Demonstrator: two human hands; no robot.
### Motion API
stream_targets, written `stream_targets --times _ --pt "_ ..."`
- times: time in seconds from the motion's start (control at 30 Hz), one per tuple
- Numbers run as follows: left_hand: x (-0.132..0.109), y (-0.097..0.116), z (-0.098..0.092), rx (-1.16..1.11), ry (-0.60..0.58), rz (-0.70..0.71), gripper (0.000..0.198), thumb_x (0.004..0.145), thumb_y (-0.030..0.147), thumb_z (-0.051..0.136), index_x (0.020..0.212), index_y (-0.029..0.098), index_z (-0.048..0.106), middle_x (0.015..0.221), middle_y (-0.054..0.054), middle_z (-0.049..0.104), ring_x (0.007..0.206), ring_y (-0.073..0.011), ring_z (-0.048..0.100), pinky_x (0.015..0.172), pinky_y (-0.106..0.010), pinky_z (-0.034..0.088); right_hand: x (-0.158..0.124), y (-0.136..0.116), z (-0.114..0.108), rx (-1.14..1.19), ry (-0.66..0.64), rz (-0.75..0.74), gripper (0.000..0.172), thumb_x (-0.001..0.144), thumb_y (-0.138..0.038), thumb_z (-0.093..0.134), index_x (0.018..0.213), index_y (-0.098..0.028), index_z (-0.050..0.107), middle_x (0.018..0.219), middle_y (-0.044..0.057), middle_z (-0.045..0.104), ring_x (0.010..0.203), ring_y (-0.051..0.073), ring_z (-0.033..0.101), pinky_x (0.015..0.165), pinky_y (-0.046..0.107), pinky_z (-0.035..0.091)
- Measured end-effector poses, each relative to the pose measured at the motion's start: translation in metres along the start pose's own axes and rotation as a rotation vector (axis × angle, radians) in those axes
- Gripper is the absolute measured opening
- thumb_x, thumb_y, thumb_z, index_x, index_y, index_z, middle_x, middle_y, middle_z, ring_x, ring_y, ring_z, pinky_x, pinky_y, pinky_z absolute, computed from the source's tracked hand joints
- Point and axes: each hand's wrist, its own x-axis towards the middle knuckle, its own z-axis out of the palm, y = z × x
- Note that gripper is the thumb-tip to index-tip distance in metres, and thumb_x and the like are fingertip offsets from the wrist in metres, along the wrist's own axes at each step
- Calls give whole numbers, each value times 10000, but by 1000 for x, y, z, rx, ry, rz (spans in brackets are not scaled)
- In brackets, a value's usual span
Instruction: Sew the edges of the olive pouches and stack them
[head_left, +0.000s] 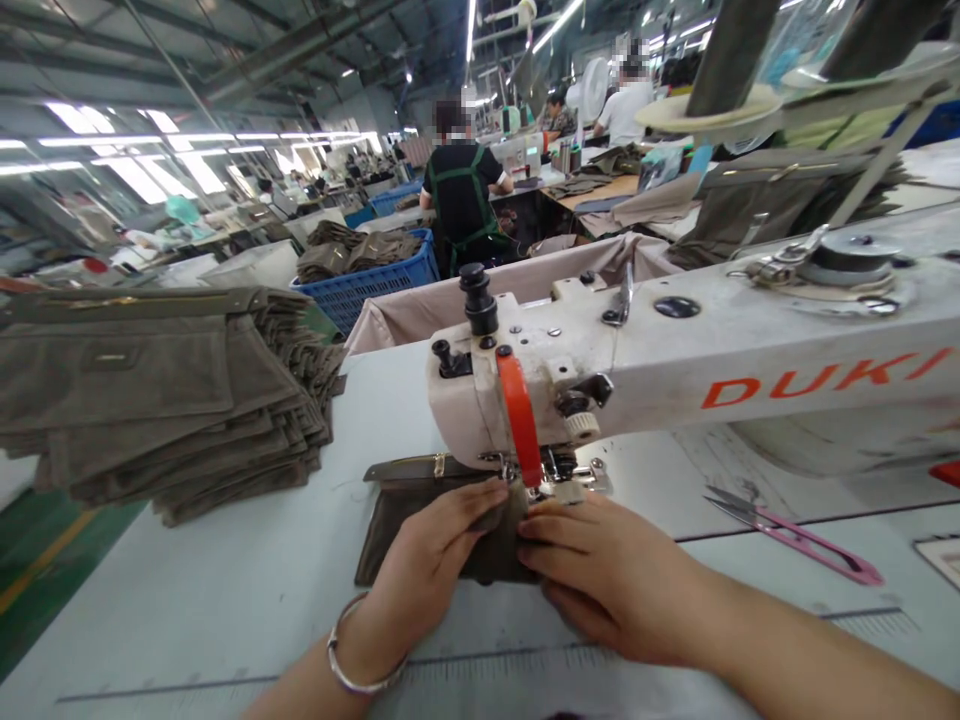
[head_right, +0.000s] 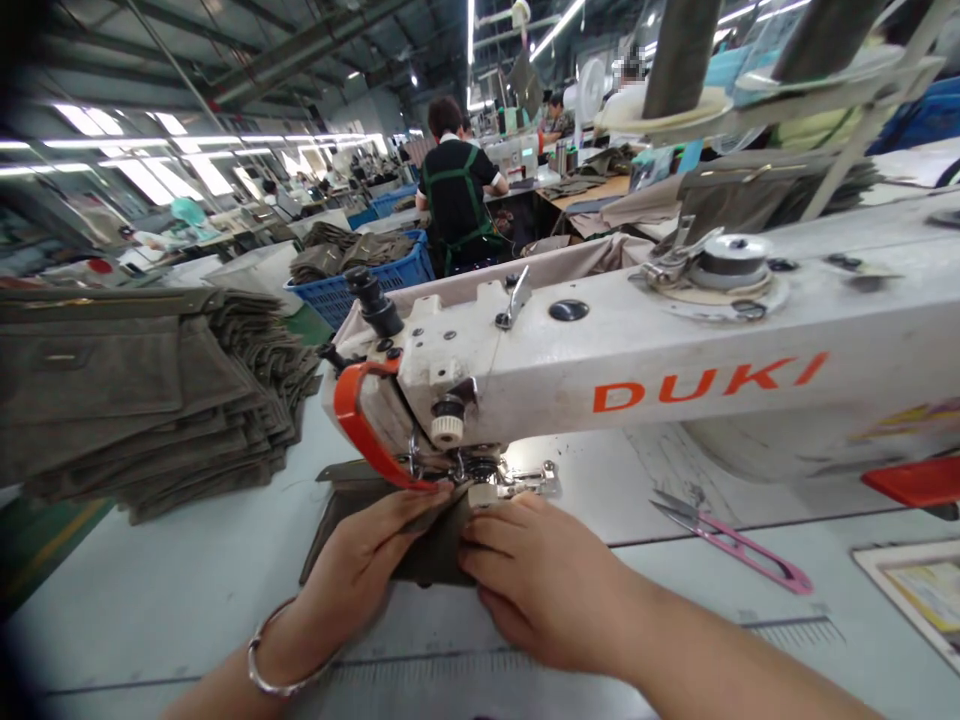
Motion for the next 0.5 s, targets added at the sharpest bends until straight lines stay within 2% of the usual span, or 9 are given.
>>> stream_targets --times 0.07,0.17,0.27,0.5 --pt "2 1 -1 49 -85 125 438 961 77 348 1373 216 404 1399 -55 474 1303 -168 425 1107 -373 391 -1 -5 -1 37 -44 13 221 869 -203 520 1064 -224 623 1053 55 630 992 200 551 886 376 426" --pt "3 3 4 265 -210 305 465 948 37 319 1397 150 357 1443 -91 412 1364 -191 327 1130 -410 359 0 -6 1 40 -51 26 143 872 -196 518 938 -213 643 955 42 638 954 189 561 862 368 424" --pt "2 3 10 421 -279 320 467 930 30 367 1386 133 372 1448 -99 395 1378 -212 295 1147 -425 333 0 -6 3 35 -50 27 112 881 -204 521 872 -212 633 906 27 636 931 184 563 832 363 416" --pt "7 3 13 459 -285 350 453 911 22 406 1357 99 388 1401 -95 452 1364 -195 318 1179 -378 270 -2 -8 5 37 -71 44 95 890 -213 520 896 -227 615 902 -1 637 926 190 557 742 366 386"
